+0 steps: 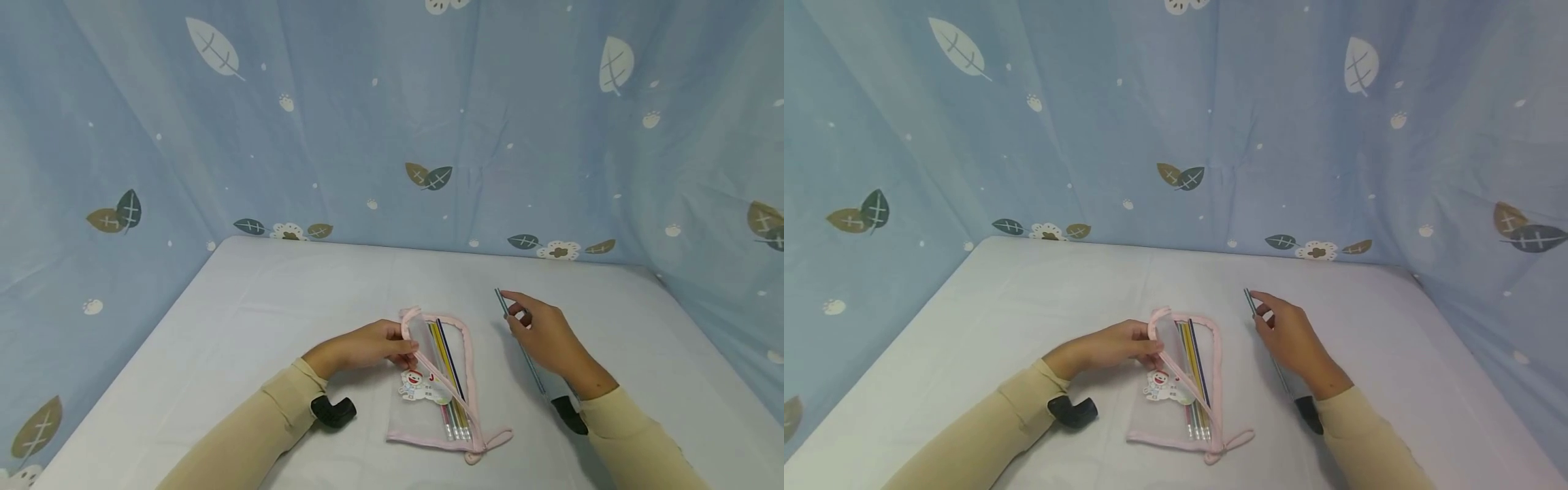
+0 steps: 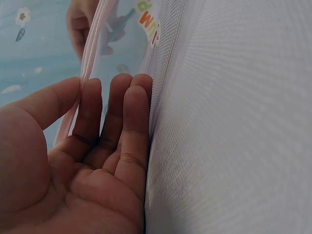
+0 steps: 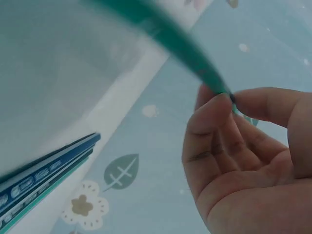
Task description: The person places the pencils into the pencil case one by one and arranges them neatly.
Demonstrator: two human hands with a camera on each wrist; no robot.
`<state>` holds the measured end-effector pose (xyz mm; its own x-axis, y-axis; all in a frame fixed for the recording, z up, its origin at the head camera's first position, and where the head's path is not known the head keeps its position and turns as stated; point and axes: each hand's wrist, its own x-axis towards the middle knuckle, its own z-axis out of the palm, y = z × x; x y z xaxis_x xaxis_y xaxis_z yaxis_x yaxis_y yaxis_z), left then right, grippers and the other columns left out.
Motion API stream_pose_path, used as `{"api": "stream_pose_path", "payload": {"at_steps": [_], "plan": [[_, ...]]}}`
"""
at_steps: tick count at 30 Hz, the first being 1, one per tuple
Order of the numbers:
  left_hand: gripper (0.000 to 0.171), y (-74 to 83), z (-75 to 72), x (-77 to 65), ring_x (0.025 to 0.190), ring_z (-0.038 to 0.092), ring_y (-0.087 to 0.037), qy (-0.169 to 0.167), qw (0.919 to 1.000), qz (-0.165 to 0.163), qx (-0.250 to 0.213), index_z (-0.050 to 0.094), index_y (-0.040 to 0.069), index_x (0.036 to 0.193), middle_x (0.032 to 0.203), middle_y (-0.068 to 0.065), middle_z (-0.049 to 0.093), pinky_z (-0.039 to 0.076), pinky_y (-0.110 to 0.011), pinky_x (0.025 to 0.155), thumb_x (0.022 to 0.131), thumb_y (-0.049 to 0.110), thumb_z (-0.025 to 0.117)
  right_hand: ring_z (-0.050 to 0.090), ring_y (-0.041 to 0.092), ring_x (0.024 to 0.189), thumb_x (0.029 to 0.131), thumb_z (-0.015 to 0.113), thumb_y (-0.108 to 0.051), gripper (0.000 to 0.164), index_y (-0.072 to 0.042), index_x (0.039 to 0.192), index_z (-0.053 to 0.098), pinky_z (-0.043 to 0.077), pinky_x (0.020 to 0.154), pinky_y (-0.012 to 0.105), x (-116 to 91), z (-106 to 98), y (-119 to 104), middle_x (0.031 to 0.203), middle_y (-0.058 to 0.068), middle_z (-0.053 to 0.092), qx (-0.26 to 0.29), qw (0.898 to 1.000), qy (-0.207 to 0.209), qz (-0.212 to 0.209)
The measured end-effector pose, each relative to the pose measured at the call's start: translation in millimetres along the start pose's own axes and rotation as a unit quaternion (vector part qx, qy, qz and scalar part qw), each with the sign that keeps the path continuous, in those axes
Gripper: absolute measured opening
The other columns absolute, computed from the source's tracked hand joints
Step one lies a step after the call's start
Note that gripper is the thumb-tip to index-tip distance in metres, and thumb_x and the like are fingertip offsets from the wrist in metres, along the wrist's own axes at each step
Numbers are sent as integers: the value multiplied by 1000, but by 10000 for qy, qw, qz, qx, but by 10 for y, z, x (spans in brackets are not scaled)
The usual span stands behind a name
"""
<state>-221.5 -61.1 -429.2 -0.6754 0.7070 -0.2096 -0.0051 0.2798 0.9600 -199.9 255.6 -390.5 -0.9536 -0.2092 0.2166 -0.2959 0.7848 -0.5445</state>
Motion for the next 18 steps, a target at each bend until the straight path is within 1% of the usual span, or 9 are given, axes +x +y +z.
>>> {"api": "stream_pose_path", "payload": {"at_steps": [5, 10, 13, 18], "plan": [[25, 2, 0, -3, 86, 68, -11, -10, 10000, 0, -34, 65, -4, 107, 94, -5, 72, 57, -27, 86, 104, 17, 54, 64, 19, 77, 95, 60, 2, 56, -2, 148, 44, 52, 55, 23, 41, 43, -85, 109, 21, 65, 346, 9988, 268, -237], [25, 1, 3, -11, 87, 68, -12, -56, 10000, 26, -43, 65, -6, 107, 96, -8, 72, 57, -28, 87, 104, 16, 54, 66, 22, 80, 97, 57, 3, 64, -8, 155, 34, 56, 58, 22, 97, 95, -198, 110, 21, 61, 872, 9952, 271, -351], [26, 2, -4, -12, 87, 68, -11, -89, 10000, 32, -7, 65, -7, 107, 97, -11, 73, 57, -28, 88, 104, 16, 53, 66, 22, 81, 97, 56, 3, 65, -10, 156, 32, 57, 58, 22, 132, 120, -260, 110, 22, 61, 1064, 9931, 264, -420], [27, 3, -13, -7, 87, 67, -11, -130, 9999, 42, -34, 65, -7, 108, 99, -13, 72, 57, -27, 86, 104, 16, 54, 65, 20, 78, 98, 57, 2, 64, -12, 155, 34, 58, 59, 28, 171, 166, -333, 110, 20, 60, 1258, 9904, 363, -433]]}}
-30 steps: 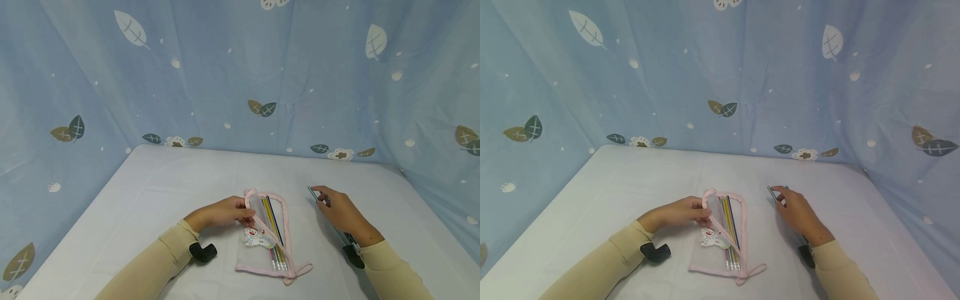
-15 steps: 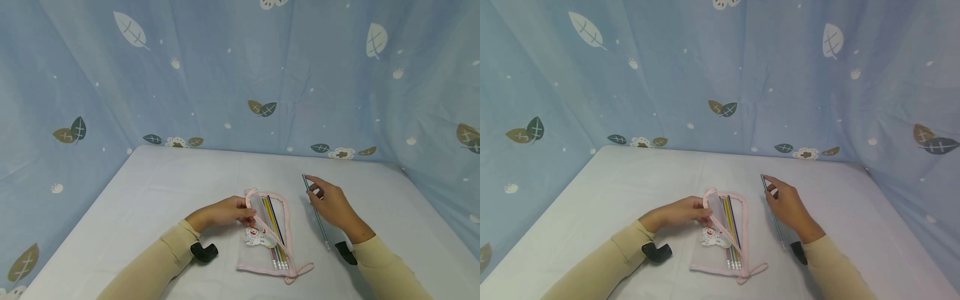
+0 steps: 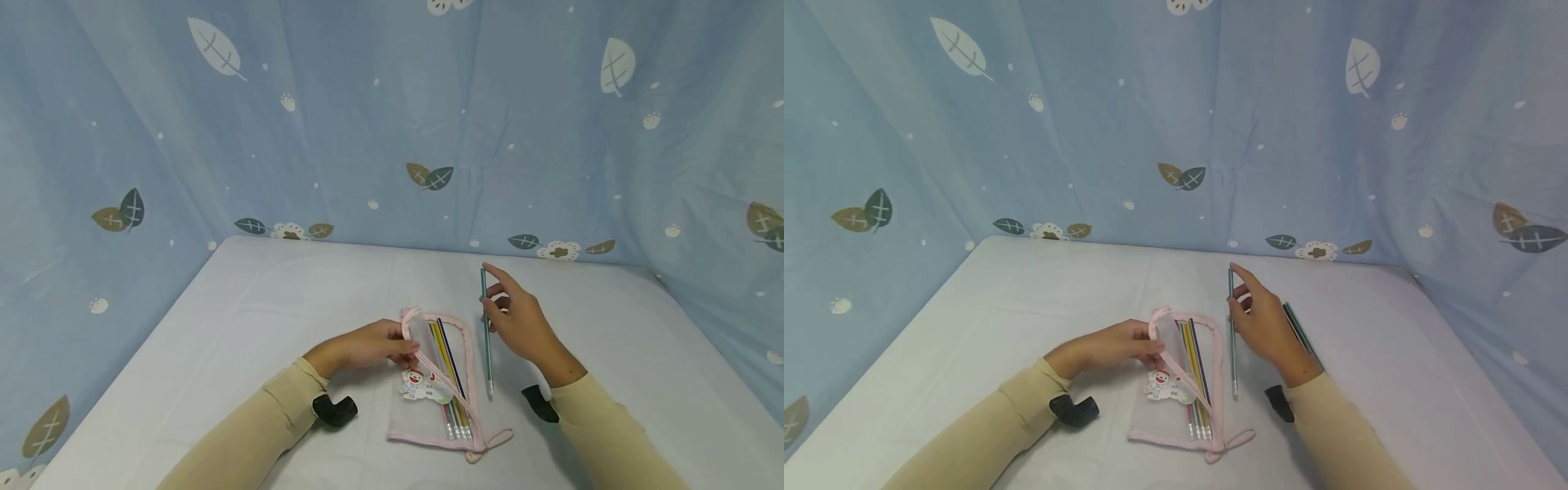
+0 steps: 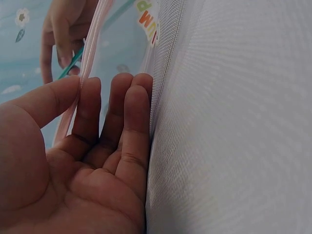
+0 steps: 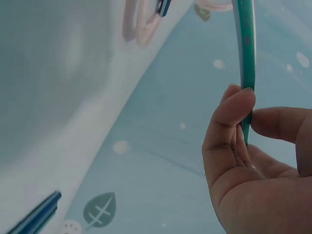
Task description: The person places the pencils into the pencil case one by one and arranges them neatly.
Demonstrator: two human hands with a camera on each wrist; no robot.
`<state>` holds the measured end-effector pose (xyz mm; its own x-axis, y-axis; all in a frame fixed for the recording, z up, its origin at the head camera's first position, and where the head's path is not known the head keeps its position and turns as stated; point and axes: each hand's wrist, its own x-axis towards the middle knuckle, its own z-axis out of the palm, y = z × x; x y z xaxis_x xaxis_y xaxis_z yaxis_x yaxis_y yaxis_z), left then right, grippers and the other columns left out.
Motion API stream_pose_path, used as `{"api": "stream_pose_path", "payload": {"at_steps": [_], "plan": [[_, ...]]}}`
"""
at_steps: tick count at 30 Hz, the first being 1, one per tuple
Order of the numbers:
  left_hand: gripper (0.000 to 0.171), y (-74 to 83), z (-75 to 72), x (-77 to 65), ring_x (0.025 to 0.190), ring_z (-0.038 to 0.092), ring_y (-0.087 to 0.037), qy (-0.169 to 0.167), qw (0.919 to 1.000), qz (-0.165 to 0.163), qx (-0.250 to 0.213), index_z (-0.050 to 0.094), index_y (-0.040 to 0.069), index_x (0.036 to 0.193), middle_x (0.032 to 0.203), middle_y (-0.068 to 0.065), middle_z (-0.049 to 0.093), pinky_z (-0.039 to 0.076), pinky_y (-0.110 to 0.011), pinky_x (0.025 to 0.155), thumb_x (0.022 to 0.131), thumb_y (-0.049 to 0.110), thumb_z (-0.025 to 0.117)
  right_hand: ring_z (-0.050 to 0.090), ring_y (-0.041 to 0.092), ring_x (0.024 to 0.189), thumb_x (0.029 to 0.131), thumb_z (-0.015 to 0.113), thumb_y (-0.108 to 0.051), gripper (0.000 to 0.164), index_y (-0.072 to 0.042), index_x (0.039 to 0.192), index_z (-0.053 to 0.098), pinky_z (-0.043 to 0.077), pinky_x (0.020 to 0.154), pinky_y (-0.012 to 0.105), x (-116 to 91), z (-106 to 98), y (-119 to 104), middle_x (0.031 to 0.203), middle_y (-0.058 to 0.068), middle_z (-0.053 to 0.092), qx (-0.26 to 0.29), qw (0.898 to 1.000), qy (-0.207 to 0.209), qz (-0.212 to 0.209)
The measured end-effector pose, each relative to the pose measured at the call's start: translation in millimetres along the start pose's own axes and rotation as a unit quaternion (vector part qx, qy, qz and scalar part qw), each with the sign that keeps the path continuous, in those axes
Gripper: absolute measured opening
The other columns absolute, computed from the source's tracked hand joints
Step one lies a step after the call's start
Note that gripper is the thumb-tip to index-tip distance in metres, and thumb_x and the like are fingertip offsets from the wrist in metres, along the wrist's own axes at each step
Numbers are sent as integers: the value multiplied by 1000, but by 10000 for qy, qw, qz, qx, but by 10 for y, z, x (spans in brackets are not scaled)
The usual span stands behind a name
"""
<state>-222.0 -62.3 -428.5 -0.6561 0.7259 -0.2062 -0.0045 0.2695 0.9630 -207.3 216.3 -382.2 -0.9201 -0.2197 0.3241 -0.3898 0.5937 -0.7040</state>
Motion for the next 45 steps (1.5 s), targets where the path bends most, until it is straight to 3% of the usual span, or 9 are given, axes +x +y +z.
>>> {"api": "stream_pose_path", "payload": {"at_steps": [7, 18, 24, 45], "plan": [[28, -2, -13, -5, 87, 68, -9, -62, 10000, 40, 58, 65, -8, 108, 99, -12, 73, 57, -27, 88, 104, 16, 53, 64, 15, 70, 99, 57, -2, 62, -14, 155, 34, 59, 60, 35, -4, 121, -31, 109, 19, 59, 572, 9983, -4, 141], [27, 22, -24, -24, 91, 69, -11, -82, 10000, 28, -44, 66, -5, 106, 98, -5, 73, 55, -27, 92, 103, 19, 54, 64, 17, 70, 100, 57, -3, 62, -14, 155, 32, 59, 61, 34, 7, 207, -36, 111, 21, 58, 884, 9954, -242, 292], [28, 35, -37, -31, 93, 69, -13, -60, 9997, 117, -183, 65, -5, 107, 102, -10, 73, 56, -30, 92, 104, 20, 54, 64, 17, 70, 100, 57, -3, 63, -14, 156, 32, 60, 62, 34, 9, 258, -15, 113, 21, 56, 1223, 9901, -502, 468], [32, 22, -36, 17, 96, 69, -15, -13, 9986, 320, -432, 61, -5, 121, 110, -16, 70, 59, -35, 90, 103, 20, 56, 66, 21, 86, 98, 61, -7, 67, -12, 157, 29, 60, 71, 31, -2, 306, 51, 120, 23, 55, 1327, 9759, -1358, 1074]]}}
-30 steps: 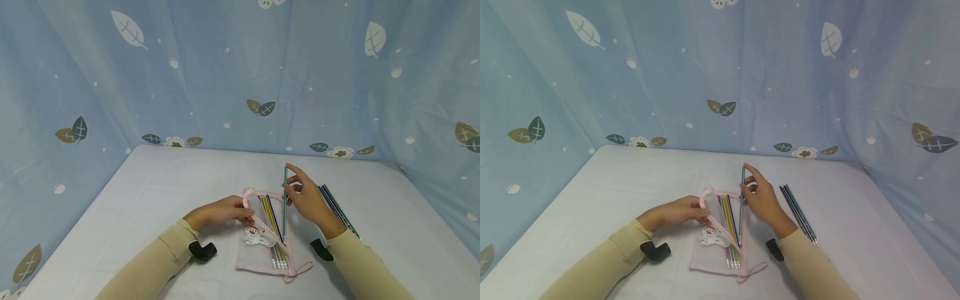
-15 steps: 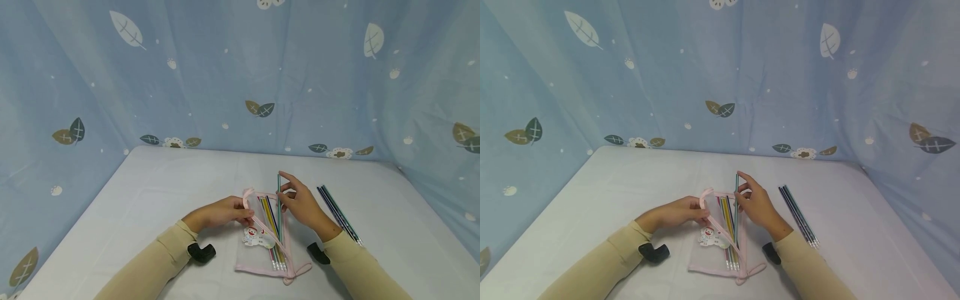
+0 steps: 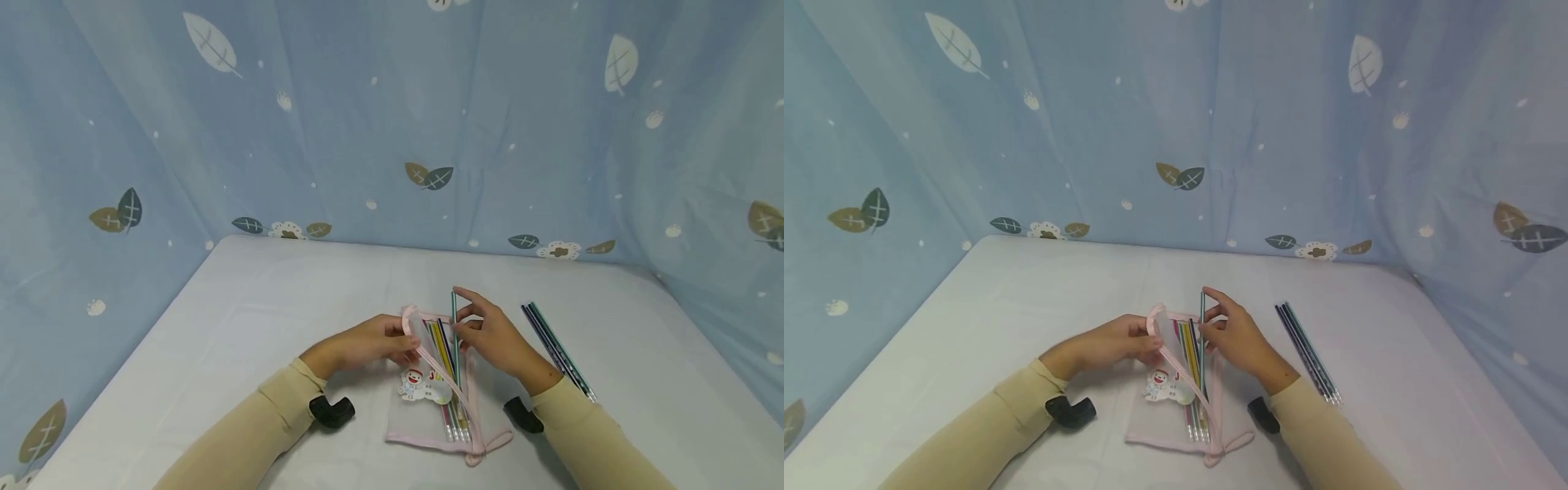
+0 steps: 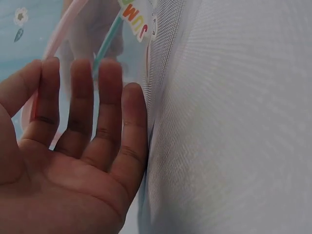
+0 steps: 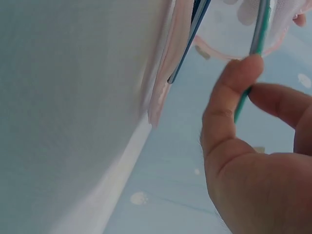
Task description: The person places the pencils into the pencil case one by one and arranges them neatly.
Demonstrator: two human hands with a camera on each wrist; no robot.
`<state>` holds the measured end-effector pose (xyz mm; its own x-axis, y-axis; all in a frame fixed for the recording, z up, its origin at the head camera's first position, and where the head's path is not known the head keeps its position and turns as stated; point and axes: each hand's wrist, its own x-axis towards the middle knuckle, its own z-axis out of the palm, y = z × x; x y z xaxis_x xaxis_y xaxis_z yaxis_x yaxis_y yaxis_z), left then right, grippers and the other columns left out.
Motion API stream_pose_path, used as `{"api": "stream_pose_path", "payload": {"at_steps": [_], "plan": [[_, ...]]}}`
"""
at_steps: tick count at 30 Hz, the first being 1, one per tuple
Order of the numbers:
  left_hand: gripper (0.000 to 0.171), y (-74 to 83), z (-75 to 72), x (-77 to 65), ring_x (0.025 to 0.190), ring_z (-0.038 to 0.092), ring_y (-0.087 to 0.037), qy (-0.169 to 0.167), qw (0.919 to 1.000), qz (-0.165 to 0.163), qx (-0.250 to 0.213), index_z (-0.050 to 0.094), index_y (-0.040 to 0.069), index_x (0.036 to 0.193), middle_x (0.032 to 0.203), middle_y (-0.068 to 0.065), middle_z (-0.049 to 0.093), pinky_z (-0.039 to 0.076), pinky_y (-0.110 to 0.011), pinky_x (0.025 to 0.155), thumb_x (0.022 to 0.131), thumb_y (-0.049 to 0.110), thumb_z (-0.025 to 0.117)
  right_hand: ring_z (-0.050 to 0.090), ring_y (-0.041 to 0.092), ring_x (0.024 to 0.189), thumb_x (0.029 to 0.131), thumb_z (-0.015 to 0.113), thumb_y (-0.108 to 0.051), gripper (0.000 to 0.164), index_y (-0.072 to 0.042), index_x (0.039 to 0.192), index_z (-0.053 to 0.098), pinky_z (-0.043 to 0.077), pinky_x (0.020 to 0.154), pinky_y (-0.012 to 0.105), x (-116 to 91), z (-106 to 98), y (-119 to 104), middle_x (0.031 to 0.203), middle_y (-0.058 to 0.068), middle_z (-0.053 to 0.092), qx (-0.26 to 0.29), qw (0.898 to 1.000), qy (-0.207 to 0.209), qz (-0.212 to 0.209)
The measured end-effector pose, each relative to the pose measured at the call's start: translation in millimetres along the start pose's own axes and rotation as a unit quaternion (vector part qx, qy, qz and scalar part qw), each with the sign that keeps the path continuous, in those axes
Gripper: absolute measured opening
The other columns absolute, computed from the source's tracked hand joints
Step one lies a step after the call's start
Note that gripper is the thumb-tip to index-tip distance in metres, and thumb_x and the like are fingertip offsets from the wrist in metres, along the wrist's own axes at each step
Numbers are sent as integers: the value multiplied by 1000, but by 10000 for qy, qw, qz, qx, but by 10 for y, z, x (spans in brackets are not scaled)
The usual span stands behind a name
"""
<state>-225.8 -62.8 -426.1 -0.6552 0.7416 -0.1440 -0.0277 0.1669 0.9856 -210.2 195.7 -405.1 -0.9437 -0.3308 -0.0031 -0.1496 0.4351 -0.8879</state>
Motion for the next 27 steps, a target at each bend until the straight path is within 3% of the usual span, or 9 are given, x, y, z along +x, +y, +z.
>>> {"api": "stream_pose_path", "payload": {"at_steps": [6, 12, 27], "plan": [[36, 35, 22, -19, 97, 68, -17, 104, 9999, -19, -126, 59, -6, 127, 109, -11, 69, 59, -37, 89, 103, 21, 57, 66, 21, 89, 96, 63, -5, 70, -9, 157, 28, 61, 70, 34, 13, 17, 32, 120, 24, 55, 58, 9991, -416, 70], [34, 63, 37, -20, 97, 67, -18, 109, 9998, 70, -163, 59, -6, 124, 110, -16, 68, 59, -38, 89, 103, 20, 56, 65, 20, 89, 94, 65, -4, 72, -3, 156, 28, 60, 69, 33, 19, 20, 68, 118, 25, 54, 99, 9977, -677, 6], [31, 130, 63, -7, 97, 67, -19, 176, 9989, 51, -426, 59, -8, 120, 100, -3, 67, 59, -40, 91, 103, 18, 56, 68, 21, 86, 94, 67, -3, 73, -4, 156, 29, 61, 70, 32, 46, 45, 40, 119, 26, 53, 176, 9971, -734, 57]]}}
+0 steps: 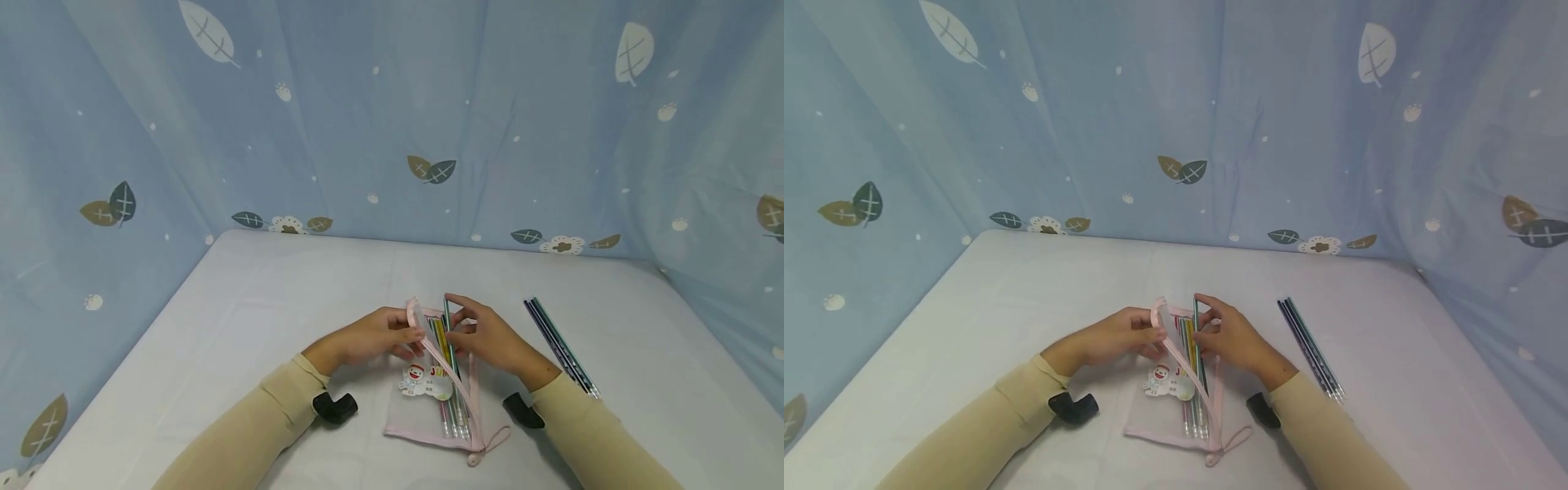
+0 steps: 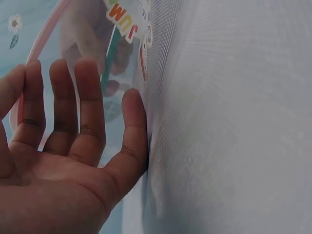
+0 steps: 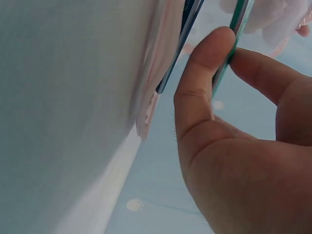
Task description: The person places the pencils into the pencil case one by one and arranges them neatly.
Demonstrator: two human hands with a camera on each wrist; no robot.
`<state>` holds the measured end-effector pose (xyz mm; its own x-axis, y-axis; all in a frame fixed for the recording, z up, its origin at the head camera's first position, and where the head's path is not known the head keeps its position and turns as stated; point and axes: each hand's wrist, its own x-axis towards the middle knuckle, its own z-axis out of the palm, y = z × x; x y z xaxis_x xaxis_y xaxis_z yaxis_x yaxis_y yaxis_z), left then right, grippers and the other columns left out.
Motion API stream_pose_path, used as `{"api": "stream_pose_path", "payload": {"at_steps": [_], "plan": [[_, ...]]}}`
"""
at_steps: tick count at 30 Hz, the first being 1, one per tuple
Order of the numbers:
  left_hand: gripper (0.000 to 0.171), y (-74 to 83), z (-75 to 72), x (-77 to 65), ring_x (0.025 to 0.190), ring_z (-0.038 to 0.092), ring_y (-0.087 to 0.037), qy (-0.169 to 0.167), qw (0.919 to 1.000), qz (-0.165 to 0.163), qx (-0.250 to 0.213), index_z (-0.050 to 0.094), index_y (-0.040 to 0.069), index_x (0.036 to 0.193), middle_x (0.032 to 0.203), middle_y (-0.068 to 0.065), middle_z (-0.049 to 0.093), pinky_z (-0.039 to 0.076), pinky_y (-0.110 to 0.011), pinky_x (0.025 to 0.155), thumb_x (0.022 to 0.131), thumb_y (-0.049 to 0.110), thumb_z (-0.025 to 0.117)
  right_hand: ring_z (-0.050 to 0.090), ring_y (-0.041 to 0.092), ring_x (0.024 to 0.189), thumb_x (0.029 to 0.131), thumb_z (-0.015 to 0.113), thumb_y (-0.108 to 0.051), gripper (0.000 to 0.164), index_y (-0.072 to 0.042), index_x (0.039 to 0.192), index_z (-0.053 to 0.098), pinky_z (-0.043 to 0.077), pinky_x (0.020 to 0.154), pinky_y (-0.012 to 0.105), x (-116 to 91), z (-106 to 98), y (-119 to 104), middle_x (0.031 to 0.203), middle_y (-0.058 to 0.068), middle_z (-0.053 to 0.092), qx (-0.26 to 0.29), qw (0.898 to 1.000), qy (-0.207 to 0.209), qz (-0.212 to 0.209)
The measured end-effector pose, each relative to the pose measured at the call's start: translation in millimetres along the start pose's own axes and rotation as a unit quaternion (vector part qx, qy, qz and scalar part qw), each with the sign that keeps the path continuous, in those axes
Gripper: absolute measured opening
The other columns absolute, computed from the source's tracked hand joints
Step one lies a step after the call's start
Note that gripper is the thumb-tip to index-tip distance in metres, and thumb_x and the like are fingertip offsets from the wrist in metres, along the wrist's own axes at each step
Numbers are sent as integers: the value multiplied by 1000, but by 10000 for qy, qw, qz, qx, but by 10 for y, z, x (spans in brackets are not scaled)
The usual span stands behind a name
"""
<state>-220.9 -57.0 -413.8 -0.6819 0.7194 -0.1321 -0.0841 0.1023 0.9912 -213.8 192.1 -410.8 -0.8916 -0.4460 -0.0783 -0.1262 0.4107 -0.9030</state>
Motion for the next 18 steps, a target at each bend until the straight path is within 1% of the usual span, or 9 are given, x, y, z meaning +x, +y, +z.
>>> {"api": "stream_pose_path", "payload": {"at_steps": [5, 8, 13, 16, 18], "plan": [[30, 21, 21, 9, 94, 66, -16, 123, 9998, -81, 148, 61, -6, 118, 98, -5, 68, 59, -37, 88, 103, 19, 56, 68, 20, 83, 94, 67, -5, 73, -4, 156, 28, 61, 70, 32, 22, 1, 21, 117, 25, 54, 32, 9999, -72, 83], [28, 31, 33, 12, 92, 66, -14, 194, 9995, -75, 226, 62, -5, 116, 97, -5, 67, 60, -37, 87, 103, 20, 57, 67, 20, 83, 94, 67, -5, 73, -3, 155, 28, 61, 70, 34, 30, -2, 20, 116, 24, 54, 42, 9998, -94, 172], [26, 33, 46, 12, 90, 65, -13, 242, 9994, -137, 208, 62, -4, 115, 95, -2, 66, 60, -36, 86, 103, 19, 56, 66, 20, 85, 93, 67, -5, 73, 1, 154, 28, 60, 72, 33, 35, -11, 33, 113, 23, 55, 36, 9996, -104, 253], [28, 32, 46, 11, 90, 66, -13, 261, 9993, -150, 212, 61, -5, 115, 95, -3, 66, 60, -36, 86, 103, 20, 56, 65, 19, 85, 93, 68, -6, 72, 2, 153, 30, 60, 72, 32, 32, -7, 43, 110, 21, 57, 19, 9995, -60, 299], [27, 35, 46, 13, 90, 66, -13, 281, 9992, -161, 216, 61, -4, 115, 95, -4, 66, 60, -36, 86, 103, 20, 56, 65, 19, 83, 92, 69, -7, 72, 3, 153, 32, 60, 72, 31, 33, -2, 45, 108, 20, 57, 29, 9995, -118, 304]]}}
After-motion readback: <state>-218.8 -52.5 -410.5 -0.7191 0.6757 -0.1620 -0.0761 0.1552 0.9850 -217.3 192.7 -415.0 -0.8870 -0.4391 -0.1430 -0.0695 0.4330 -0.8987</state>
